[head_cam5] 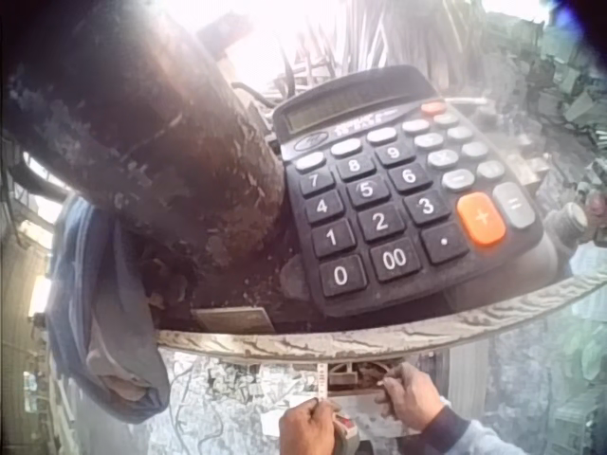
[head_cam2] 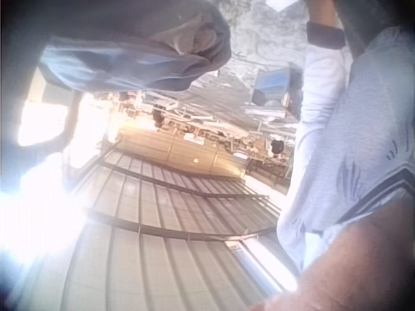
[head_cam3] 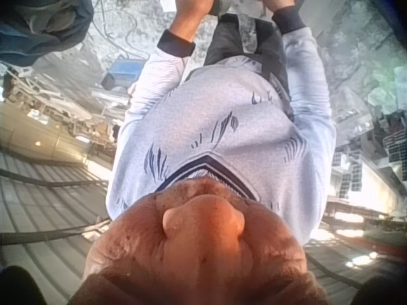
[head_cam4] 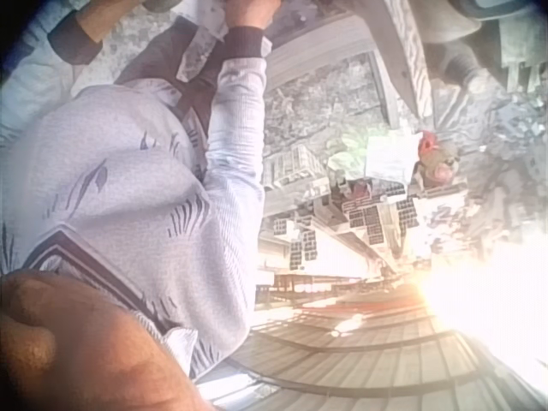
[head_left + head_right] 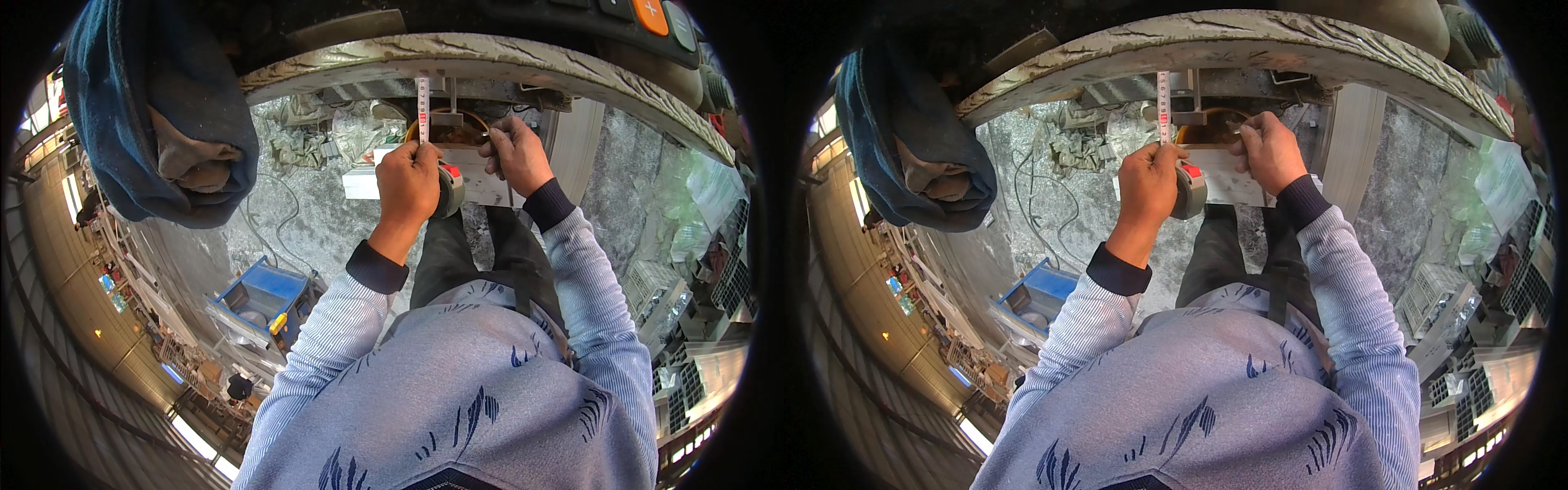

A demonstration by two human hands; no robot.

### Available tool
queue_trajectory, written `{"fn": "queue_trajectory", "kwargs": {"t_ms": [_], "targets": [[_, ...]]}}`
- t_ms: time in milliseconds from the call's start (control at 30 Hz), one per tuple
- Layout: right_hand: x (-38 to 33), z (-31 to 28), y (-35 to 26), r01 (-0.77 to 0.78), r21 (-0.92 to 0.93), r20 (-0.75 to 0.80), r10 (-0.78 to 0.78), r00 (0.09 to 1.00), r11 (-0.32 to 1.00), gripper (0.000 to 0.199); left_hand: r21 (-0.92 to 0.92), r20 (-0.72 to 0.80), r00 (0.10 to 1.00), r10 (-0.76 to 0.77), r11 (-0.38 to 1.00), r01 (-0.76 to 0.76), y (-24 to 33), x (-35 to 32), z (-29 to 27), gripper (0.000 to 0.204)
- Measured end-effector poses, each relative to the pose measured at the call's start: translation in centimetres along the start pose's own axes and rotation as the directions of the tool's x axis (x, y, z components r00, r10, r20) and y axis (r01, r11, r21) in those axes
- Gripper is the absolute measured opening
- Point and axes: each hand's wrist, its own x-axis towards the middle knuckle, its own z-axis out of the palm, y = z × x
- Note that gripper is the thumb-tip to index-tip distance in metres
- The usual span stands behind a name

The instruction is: The person measures and marks aluminum profiles with a tape measure, then uses a miter saw to cut them to length. They repeatedly measure, mark, and cut multiple pieces in a workshop setting.

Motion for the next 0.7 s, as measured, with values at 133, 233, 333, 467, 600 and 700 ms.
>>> {"fn": "queue_trajectory", "kwargs": {"t_ms": [133,233,333,467,600,700], "targets": [[0.0,-0.1,0.6,0.021,-0.112,0.024,-0.019,1.0,0.993,0.019,-0.007,0.001,1.0,-0.012,1.0,0.012,0.0,0.0,0.0,0.028],[-0.4,-0.3,1.3,0.032,-0.203,0.07,-0.018,0.997,0.979,0.019,0.003,-0.004,1.0,0.002,1.0,-0.001,0.0,-0.1,0.0,0.028],[-0.7,-0.4,1.8,0.057,-0.185,0.107,-0.038,0.994,0.981,0.02,0.0,-0.018,1.0,0.01,1.0,-0.01,-0.1,-0.1,0.1,0.028],[-1.0,-0.5,2.2,0.048,-0.11,0.125,-0.034,0.992,0.993,0.021,-0.033,-0.02,1.0,-0.017,0.999,0.016,-0.3,-0.1,0.3,0.028],[-1.3,-0.7,2.3,-0.031,0.001,0.158,0.031,0.987,1.0,0.023,-0.038,-0.02,1.0,-0.012,0.999,0.012,-0.2,-0.1,0.3,0.028],[-1.5,-0.7,2.3,-0.081,0.042,0.144,0.075,0.987,0.996,0.026,-0.008,-0.021,1.0,-0.004,1.0,0.004,-0.1,-0.1,0.2,0.028]]}}
